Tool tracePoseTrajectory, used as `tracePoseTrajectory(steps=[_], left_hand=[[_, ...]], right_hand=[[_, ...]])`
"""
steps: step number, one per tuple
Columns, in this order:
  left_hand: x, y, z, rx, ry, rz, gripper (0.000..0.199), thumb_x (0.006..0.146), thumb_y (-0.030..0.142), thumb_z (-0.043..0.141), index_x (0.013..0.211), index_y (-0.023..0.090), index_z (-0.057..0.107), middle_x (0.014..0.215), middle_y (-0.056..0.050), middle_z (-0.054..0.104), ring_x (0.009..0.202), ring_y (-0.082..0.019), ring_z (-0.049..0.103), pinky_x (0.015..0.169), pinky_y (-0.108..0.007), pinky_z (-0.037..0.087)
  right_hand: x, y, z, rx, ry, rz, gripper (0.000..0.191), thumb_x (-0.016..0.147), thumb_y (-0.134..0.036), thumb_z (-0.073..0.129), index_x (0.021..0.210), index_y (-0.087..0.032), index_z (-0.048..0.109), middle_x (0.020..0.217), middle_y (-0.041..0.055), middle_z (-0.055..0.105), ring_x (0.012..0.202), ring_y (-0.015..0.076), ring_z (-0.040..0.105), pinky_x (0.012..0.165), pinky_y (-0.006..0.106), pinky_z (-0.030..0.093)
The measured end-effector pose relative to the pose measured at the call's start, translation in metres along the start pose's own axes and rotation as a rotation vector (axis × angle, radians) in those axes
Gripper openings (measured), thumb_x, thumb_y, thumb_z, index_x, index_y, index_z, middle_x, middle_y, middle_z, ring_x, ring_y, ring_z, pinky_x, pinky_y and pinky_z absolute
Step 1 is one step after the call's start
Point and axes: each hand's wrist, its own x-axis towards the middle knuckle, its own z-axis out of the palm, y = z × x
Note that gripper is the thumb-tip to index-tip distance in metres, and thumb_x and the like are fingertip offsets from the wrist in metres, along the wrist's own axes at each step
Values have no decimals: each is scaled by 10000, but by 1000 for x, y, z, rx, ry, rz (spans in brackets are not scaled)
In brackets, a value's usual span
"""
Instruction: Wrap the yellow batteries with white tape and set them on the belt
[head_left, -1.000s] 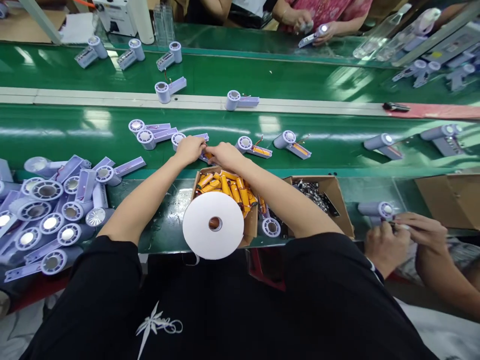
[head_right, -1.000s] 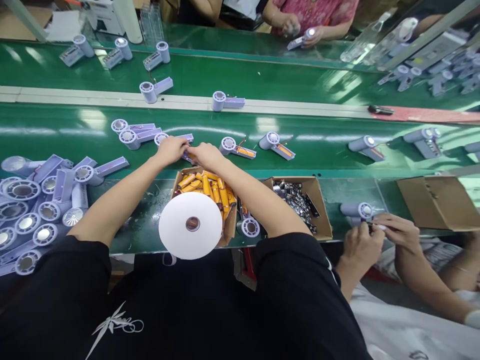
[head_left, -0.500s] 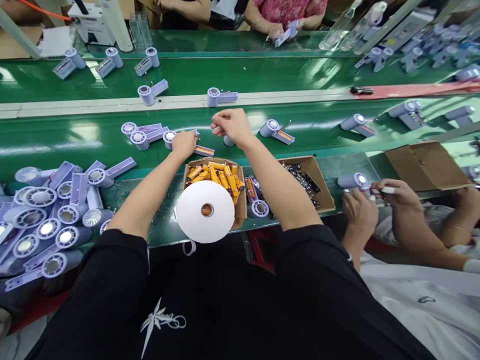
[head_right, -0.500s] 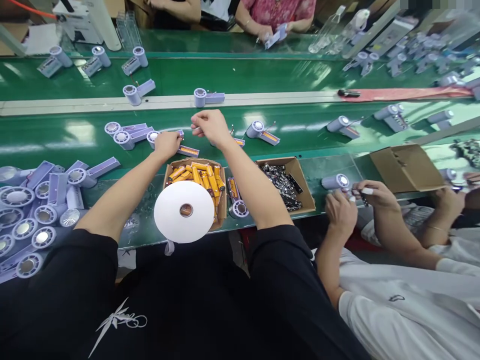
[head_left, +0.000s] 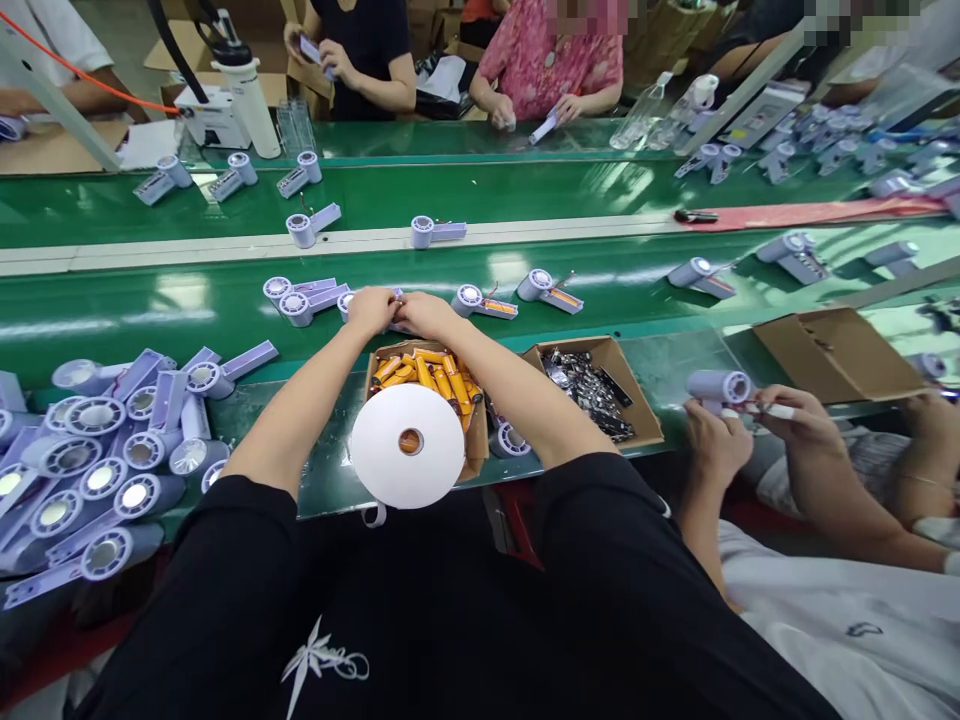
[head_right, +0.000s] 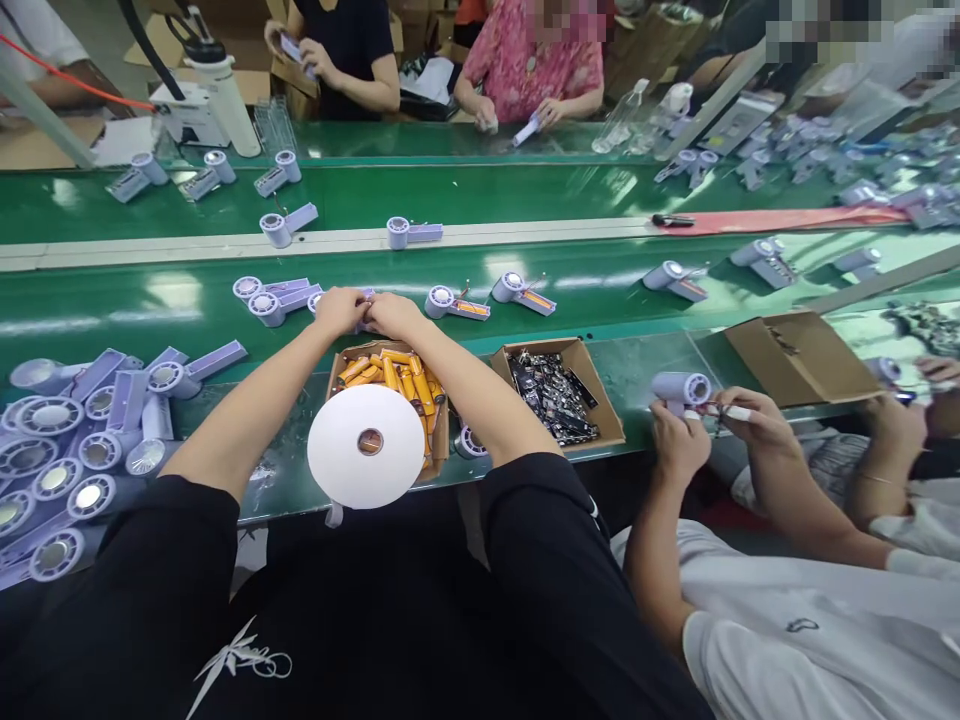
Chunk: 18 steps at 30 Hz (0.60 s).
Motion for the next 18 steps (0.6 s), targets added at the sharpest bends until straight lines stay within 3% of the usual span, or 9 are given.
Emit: tracePoseTrajectory(steps=[4, 7, 10, 14, 16, 18], left_hand=[[2, 3, 2, -11, -2, 6, 386, 1040, 385, 535, 1217, 251, 850, 1263, -164, 810, 1207, -365, 711, 977, -446, 550], [-1, 8, 4, -28, -3, -11, 407, 1057, 396, 515, 1234, 230, 842, 1257, -189, 804, 1201, -390, 717, 974, -477, 556], [-1, 17, 7, -34, -14, -10, 406, 1068, 391, 517, 1253, 216, 833, 1280, -199, 796, 1228, -405, 716, 995, -500, 566], [9, 33, 1, -36, -32, -67, 409, 1084, 352, 514, 1301, 164, 805, 1324, -227, 775, 1255, -408, 716, 1038, -503, 571], [5, 33, -12, -29, -53, -75, 412, 1084, 339, 525, 1323, 129, 786, 1336, -243, 764, 1282, -402, 702, 1072, -490, 561], [-19, 23, -29, -16, -5, 24, 442, 1074, 365, 557, 1379, 105, 746, 1402, -249, 733, 1359, -403, 649, 1143, -502, 523]], right_hand=[[-3, 10, 2, 85, 14, -15, 257, 1000, -220, 636, 1112, -132, 850, 1316, 158, 758, 1212, 268, 680, 1089, 343, 478], [-10, 15, 2, 277, 109, 105, 262, 1021, -228, 577, 1083, -116, 805, 1242, 142, 761, 1182, 241, 655, 1092, 324, 465], [-14, 18, -1, 371, 141, 267, 269, 1051, -224, 505, 1078, -102, 744, 1175, 155, 778, 1057, 233, 665, 994, 332, 503], [-22, 20, -18, 451, 189, 315, 298, 1104, -296, 470, 1150, -126, 709, 911, 93, 801, 850, 222, 704, 909, 341, 536], [-45, 20, -30, 509, 328, 336, 303, 1096, -302, 494, 1262, -139, 689, 915, 83, 812, 863, 232, 739, 943, 366, 556], [-91, 14, -39, 490, 496, 345, 335, 1041, -281, 584, 1338, -164, 685, 1107, 115, 829, 1009, 263, 763, 1038, 424, 556]])
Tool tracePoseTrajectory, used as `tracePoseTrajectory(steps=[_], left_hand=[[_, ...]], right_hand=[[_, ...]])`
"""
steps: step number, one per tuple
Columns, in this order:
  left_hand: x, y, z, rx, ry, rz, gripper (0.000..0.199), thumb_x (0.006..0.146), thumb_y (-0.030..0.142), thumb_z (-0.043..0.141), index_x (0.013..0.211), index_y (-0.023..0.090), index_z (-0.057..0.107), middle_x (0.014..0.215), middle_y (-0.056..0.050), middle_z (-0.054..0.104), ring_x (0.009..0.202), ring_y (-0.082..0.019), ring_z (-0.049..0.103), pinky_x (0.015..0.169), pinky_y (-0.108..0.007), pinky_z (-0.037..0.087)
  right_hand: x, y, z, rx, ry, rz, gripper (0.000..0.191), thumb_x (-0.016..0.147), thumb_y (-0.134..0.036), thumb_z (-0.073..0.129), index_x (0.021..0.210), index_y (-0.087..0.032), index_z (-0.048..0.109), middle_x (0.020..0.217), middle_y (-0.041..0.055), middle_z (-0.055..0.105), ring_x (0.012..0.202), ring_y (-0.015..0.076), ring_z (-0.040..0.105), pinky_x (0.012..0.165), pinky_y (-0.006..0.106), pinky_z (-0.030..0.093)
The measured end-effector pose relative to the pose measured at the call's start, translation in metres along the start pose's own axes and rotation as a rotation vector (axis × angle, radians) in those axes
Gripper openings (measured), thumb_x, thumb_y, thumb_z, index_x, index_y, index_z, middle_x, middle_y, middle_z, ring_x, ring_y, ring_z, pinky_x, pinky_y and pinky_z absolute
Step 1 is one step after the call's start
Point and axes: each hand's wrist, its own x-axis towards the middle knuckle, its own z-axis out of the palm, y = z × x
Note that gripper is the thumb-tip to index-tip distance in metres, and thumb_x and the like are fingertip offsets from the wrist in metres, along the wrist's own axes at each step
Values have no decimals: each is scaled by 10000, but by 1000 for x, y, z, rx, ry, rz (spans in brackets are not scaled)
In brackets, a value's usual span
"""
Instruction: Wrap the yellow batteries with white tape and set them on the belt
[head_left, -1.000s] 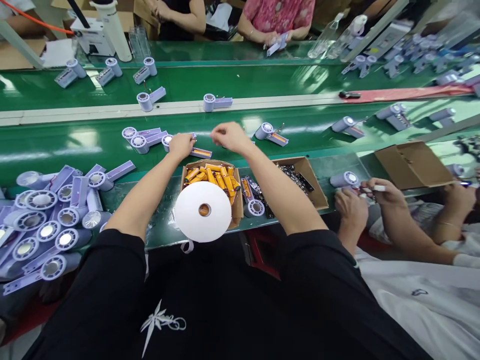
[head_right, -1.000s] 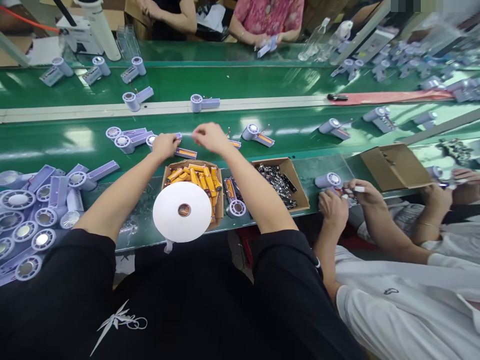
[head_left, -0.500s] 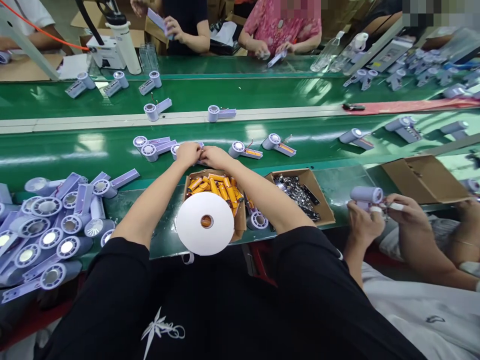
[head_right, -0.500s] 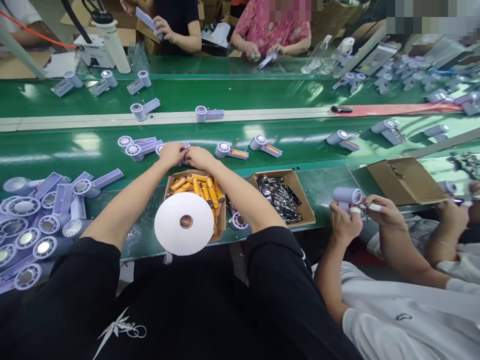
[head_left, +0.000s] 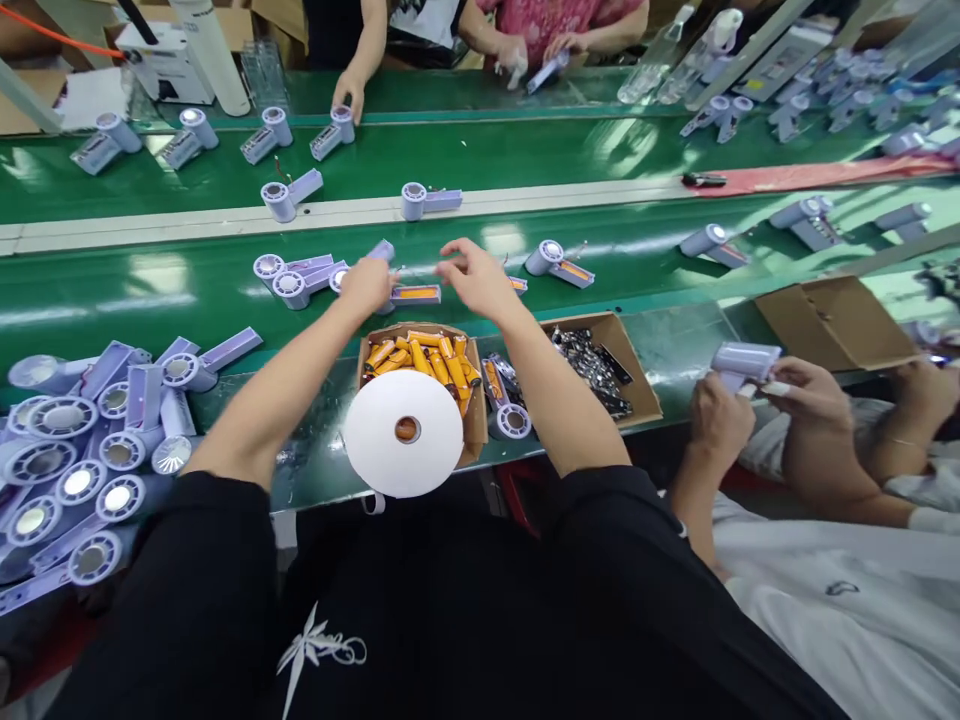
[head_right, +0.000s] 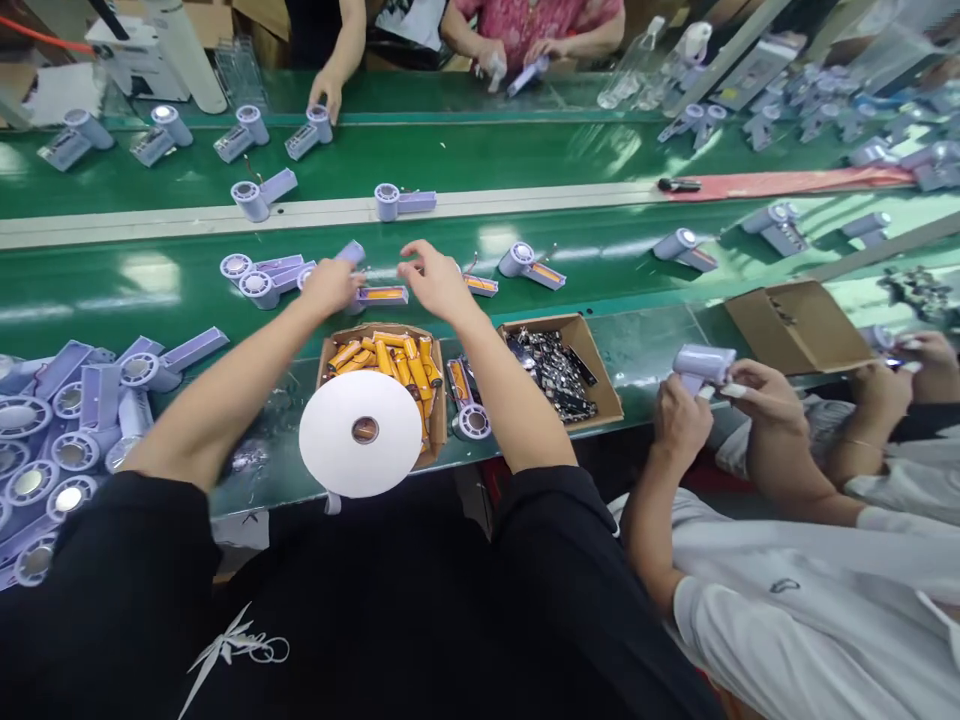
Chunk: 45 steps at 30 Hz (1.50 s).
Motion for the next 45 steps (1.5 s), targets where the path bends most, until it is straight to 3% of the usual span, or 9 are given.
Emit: tracePoseTrajectory(steps=[3, 5, 9, 15, 20, 24, 32, 39, 45], left_hand=[[-84, -30, -23, -5, 56, 452, 577, 1025, 506, 653, 1505, 186, 664, 1543, -182, 667, 1485, -379, 546, 1272, -533, 408], [-154, -51, -27, 32, -169, 807, 750, 892, 617, 801, 1552, 304, 633, 1589, -117, 651, 1542, -367, 505, 1315, -520, 355], [-240, -58, -12, 262, -301, 875, 944, 823, 438, 905, 1671, 346, 502, 1702, -139, 542, 1633, -444, 381, 1325, -657, 258], [-235, -32, -18, 326, -328, 847, 814, 841, 238, 824, 1610, 312, 566, 1701, -125, 540, 1623, -498, 338, 1260, -708, 342], [-273, -80, -32, 164, -87, 828, 740, 812, 326, 870, 1503, 241, 622, 1538, -136, 664, 1571, -465, 402, 1277, -605, 422], [-302, -101, -19, 52, 239, 682, 721, 822, 351, 874, 1480, 226, 608, 1436, -163, 701, 1499, -470, 462, 1260, -647, 433], [-317, -85, -1, 127, 340, 627, 695, 855, 190, 790, 1513, 237, 572, 1421, -141, 730, 1469, -420, 502, 1226, -594, 448], [-323, -89, 4, 195, 365, 636, 659, 869, 178, 781, 1498, 204, 585, 1423, -134, 741, 1424, -427, 529, 1189, -574, 462], [-321, -81, 8, 219, 412, 615, 634, 904, 194, 757, 1514, 184, 583, 1416, -138, 752, 1409, -415, 533, 1171, -562, 460]], right_hand=[[-93, 0, -40, -13, 163, -59, 320, 992, -312, 671, 1290, -221, 744, 1326, 118, 790, 1197, 296, 731, 1123, 480, 536], [-155, -2, -52, 49, 135, -28, 280, 1035, -385, 640, 1239, -240, 767, 1214, 90, 816, 1078, 270, 756, 1011, 445, 591], [-195, -10, -35, -77, -30, -54, 310, 1043, -420, 636, 1213, -215, 796, 1113, 103, 780, 1018, 268, 727, 989, 433, 587], [-119, -24, 3, -321, -181, 112, 282, 936, -413, 803, 943, -134, 838, 1152, 171, 731, 1136, 326, 703, 1059, 451, 558], [-137, -21, -6, 622, 33, 114, 478, 836, -640, 868, 1007, -222, 714, 1000, 46, 786, 957, 218, 747, 947, 382, 619], [-176, -48, -6, 1042, -20, 161, 647, 760, -757, 896, 1016, -284, 537, 754, -77, 668, 666, 136, 656, 704, 277, 606], [-199, -95, 1, 719, -257, 79, 636, 823, -707, 868, 1212, -230, 707, 1095, 58, 783, 1033, 242, 738, 997, 405, 604], [-199, -92, 5, 515, -89, 74, 855, 578, -698, 1015, 1218, -199, 745, 813, -18, 661, 698, 160, 576, 659, 310, 520], [-214, -96, 25, 362, 52, 51, 846, 607, -829, 938, 1114, -165, 805, 761, 2, 621, 675, 170, 530, 662, 340, 520]])
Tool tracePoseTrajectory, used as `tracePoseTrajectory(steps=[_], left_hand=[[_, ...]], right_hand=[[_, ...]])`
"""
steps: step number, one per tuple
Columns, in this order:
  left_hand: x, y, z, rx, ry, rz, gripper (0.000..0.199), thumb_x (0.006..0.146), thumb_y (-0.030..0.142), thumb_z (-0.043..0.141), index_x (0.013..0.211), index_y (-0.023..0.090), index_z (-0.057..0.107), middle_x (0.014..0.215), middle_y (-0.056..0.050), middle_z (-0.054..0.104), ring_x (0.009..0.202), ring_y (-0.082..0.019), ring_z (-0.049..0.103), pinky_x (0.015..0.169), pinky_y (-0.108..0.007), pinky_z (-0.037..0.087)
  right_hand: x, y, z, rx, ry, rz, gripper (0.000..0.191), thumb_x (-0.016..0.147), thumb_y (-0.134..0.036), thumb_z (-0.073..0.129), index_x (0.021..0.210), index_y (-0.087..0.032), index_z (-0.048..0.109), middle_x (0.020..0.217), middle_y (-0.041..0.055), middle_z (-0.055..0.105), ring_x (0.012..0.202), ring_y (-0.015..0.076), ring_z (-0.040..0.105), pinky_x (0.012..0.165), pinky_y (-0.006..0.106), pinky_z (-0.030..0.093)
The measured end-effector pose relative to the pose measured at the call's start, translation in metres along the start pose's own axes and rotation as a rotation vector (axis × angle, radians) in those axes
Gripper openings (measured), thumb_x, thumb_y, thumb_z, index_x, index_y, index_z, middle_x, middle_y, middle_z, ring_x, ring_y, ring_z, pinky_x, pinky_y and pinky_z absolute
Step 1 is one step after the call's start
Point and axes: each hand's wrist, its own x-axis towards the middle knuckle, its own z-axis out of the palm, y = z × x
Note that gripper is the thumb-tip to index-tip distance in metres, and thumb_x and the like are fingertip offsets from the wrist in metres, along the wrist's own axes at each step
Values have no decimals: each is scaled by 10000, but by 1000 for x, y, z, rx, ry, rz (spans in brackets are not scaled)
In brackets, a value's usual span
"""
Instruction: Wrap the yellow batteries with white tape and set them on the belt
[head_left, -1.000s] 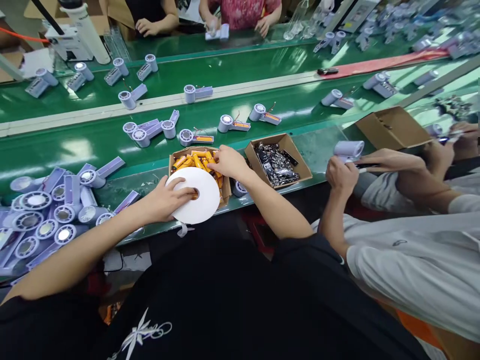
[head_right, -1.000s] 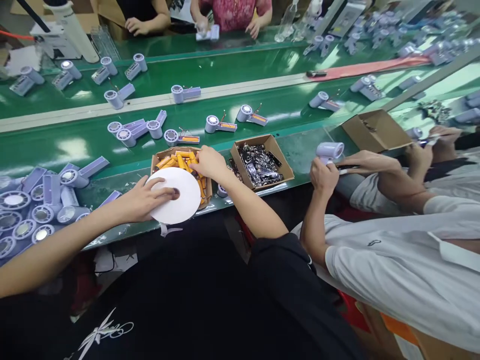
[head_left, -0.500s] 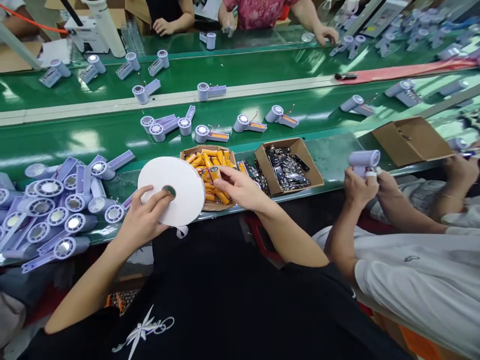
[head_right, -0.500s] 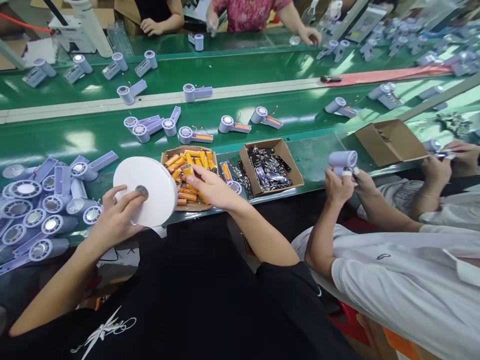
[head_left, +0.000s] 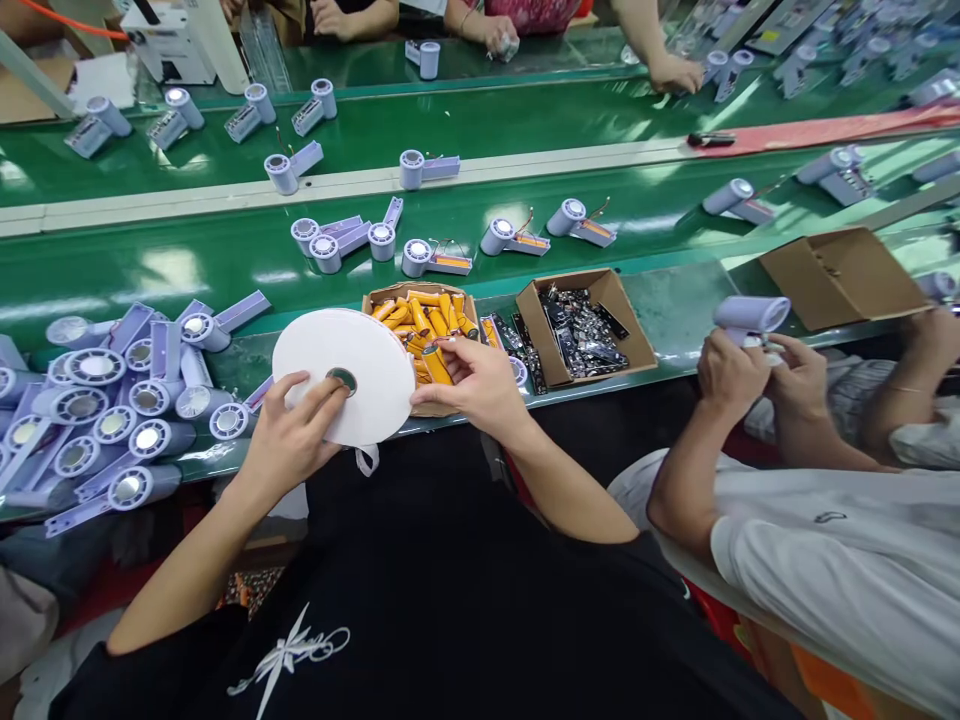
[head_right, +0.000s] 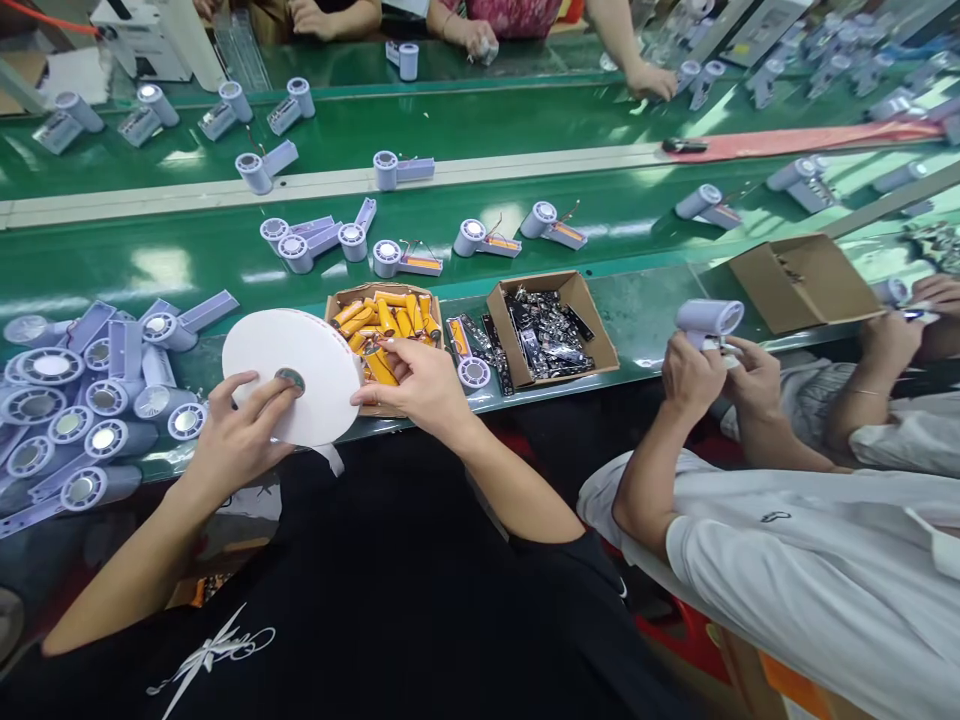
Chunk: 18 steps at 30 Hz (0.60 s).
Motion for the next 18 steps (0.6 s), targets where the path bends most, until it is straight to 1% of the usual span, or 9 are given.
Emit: tracePoseTrajectory(steps=[3, 5, 7, 9, 10, 12, 14, 16, 18], left_hand=[[2, 3, -1, 16, -15, 1, 637, 931, 182, 720, 1551, 205, 575, 1444, -116, 746, 1402, -400, 543, 1174, -562, 445], [3, 2, -4, 36, -47, -13, 641, 958, 184, 696, 1583, 227, 561, 1486, -102, 727, 1384, -386, 551, 1172, -569, 437], [6, 2, -8, 52, -73, -29, 669, 973, 194, 683, 1622, 262, 536, 1512, -87, 713, 1354, -383, 548, 1176, -595, 425], [9, 5, -9, 47, -57, -68, 718, 963, 227, 702, 1652, 293, 512, 1485, -88, 725, 1336, -405, 520, 1216, -666, 371], [9, 9, -7, 32, -28, -101, 745, 949, 251, 722, 1661, 297, 505, 1458, -99, 734, 1339, -422, 499, 1233, -707, 336], [6, 24, -1, -14, 51, -190, 803, 917, 296, 765, 1673, 282, 495, 1403, -136, 745, 1341, -454, 470, 1224, -758, 316], [1, 46, 6, -74, 87, -238, 839, 891, 300, 791, 1675, 271, 492, 1355, -163, 753, 1303, -457, 494, 1171, -743, 382], [1, 64, 12, -141, 8, -210, 847, 864, 292, 822, 1655, 287, 518, 1333, -165, 761, 1257, -445, 541, 1146, -721, 422], [14, 66, 15, -201, -158, -134, 884, 809, 361, 896, 1624, 307, 557, 1383, -164, 744, 1314, -471, 543, 1191, -759, 372]], right_hand=[[-3, -6, -4, -96, -15, -65, 681, 766, -799, 864, 1024, -171, 805, 823, 55, 704, 764, 217, 634, 772, 371, 580], [-1, -8, -14, -87, -140, -48, 576, 864, -727, 819, 1013, -171, 797, 902, 80, 765, 855, 251, 707, 844, 390, 615], [0, -8, -21, 23, -302, 24, 486, 897, -639, 816, 1042, -176, 791, 966, 81, 805, 939, 272, 761, 894, 404, 647], [-1, -4, -18, 205, -331, 111, 483, 850, -586, 870, 1099, -182, 780, 1014, 80, 828, 1021, 289, 790, 941, 424, 670], [-2, 0, -12, 312, -272, 147, 524, 817, -581, 897, 1134, -185, 768, 1051, 88, 834, 1063, 298, 795, 968, 440, 674], [-3, 8, 1, 523, -73, 207, 618, 782, -613, 912, 1207, -203, 731, 1150, 115, 833, 1137, 311, 792, 1005, 477, 679], [3, 18, 5, 660, 133, 224, 663, 775, -663, 895, 1239, -231, 703, 1229, 127, 818, 1190, 314, 783, 1012, 493, 686], [19, 29, -11, 668, 342, 168, 662, 804, -722, 831, 1254, -257, 694, 1281, 120, 797, 1255, 306, 761, 1019, 478, 689], [38, 37, -41, 606, 522, 71, 665, 857, -734, 756, 1329, -271, 677, 1367, 111, 759, 1344, 292, 722, 1069, 454, 670]])
